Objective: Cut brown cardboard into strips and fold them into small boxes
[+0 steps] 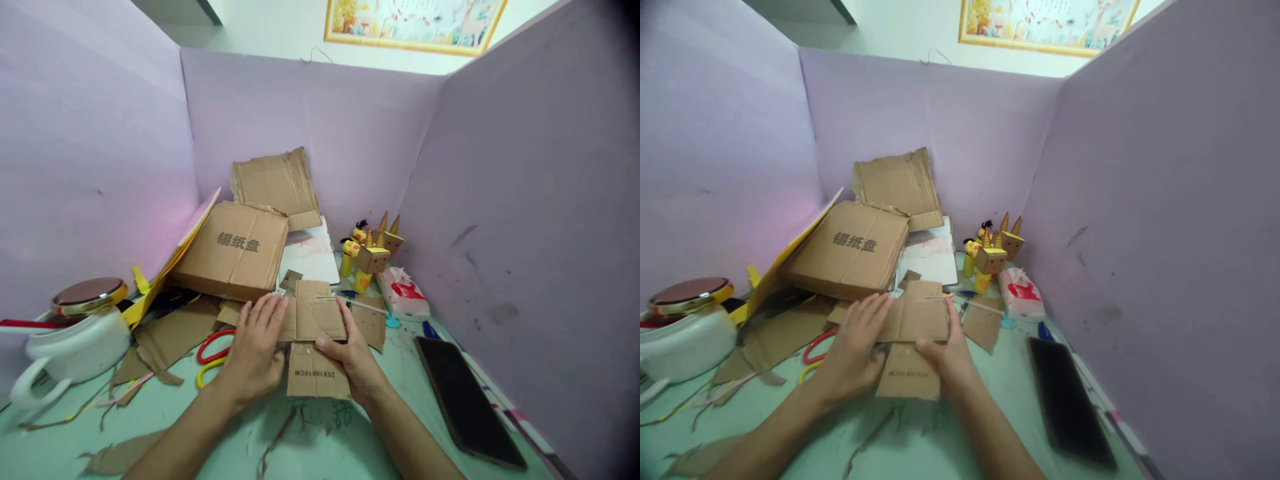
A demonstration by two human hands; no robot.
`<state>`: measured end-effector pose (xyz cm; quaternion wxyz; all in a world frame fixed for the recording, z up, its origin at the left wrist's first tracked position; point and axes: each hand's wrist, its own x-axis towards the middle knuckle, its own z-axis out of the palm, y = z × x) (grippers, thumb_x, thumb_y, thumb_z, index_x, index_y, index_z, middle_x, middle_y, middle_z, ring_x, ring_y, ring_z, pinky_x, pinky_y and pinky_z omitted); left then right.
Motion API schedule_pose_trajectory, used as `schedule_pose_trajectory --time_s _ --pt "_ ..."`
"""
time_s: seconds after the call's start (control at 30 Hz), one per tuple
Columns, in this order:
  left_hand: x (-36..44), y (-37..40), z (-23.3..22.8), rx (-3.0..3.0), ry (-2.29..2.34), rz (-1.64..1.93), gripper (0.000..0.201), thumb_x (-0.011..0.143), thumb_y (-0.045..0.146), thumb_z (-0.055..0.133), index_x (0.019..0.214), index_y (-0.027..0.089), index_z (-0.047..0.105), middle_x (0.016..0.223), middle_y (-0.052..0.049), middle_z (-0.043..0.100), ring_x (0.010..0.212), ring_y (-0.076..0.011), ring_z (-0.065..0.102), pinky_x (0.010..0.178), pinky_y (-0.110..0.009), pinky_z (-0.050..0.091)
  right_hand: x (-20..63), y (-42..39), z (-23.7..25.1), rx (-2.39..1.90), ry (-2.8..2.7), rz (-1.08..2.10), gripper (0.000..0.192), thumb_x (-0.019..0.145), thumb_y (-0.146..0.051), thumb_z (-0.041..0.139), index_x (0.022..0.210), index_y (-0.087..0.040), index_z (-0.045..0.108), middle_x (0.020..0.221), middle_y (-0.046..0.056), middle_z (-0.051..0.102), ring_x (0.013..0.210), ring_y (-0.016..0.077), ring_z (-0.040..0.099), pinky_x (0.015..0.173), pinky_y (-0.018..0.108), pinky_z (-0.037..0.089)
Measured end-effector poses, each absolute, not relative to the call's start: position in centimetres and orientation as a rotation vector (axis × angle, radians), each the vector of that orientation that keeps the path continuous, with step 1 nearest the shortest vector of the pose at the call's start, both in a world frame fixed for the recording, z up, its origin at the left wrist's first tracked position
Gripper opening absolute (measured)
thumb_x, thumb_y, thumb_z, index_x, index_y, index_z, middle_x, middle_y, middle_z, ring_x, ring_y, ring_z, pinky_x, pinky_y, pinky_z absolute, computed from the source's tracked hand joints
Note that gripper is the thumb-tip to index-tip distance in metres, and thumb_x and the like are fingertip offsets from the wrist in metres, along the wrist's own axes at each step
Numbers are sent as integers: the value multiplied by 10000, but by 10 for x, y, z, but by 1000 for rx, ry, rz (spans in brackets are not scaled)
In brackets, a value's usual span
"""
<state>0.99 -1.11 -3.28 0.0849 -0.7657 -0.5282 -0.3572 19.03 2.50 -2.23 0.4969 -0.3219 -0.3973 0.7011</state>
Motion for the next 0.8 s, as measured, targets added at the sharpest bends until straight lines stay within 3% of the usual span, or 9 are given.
schedule_pose_trajectory --time_s 0.1,0.2,0.33,0.4,0.53,0.67,0.8 --pt "20 -10 -39 -2428 -1746 -1300 601 768 148 412 1360 116 313 1400 -151 365 1292 -291 290 1064 -506 184 188 23 -24 -694 -947 1716 1077 473 -200 802 1372 -276 215 1193 88 577 1003 284 590 826 413 485" --pt "29 -11 -38 -2602 -1946 -1923 555 832 241 393 1376 195 289 1409 -81 372 1288 -257 320 1058 -438 255 186 23 -27 -688 -1006 1720 1055 500 -225 799 1373 -263 208 1212 101 564 1020 284 583 840 419 477" --pt "29 -7 -36 -2495 -1909 -2945 760 602 162 571 1330 183 355 1392 -79 401 1275 -270 341 1056 -392 268 185 25 -33 -746 -1204 1603 962 516 -177 790 1331 -261 286 1245 82 540 1083 256 541 915 402 423" --pt "26 -2 -38 -2245 -1943 -3220 786 526 114 568 1292 154 399 1380 -108 412 1274 -266 344 1059 -375 258 184 25 -37 -687 -1227 1637 826 532 -185 780 1254 -238 384 1204 85 572 1073 255 548 926 408 411" --pt "23 4 -44 -2157 -2103 -3130 753 516 106 578 1253 126 429 1320 -149 466 1213 -310 408 1015 -430 300 185 27 -39 -537 -1115 1857 683 561 -217 760 1172 -225 453 1090 83 638 980 256 606 876 424 445" --pt "26 5 -50 -2493 -1969 -3002 929 445 59 562 1334 165 314 1379 -106 400 1253 -316 347 1023 -418 295 189 30 -38 -480 -1168 2057 641 567 -237 757 1149 -197 492 1037 91 659 918 257 632 809 406 483" --pt "30 2 -51 -2538 -1962 -3035 969 545 124 610 1397 224 160 1408 -75 364 1264 -296 346 1012 -408 320 185 31 -45 -578 -1291 1850 676 628 -367 730 1218 -204 444 1170 116 594 1066 275 559 891 430 439"
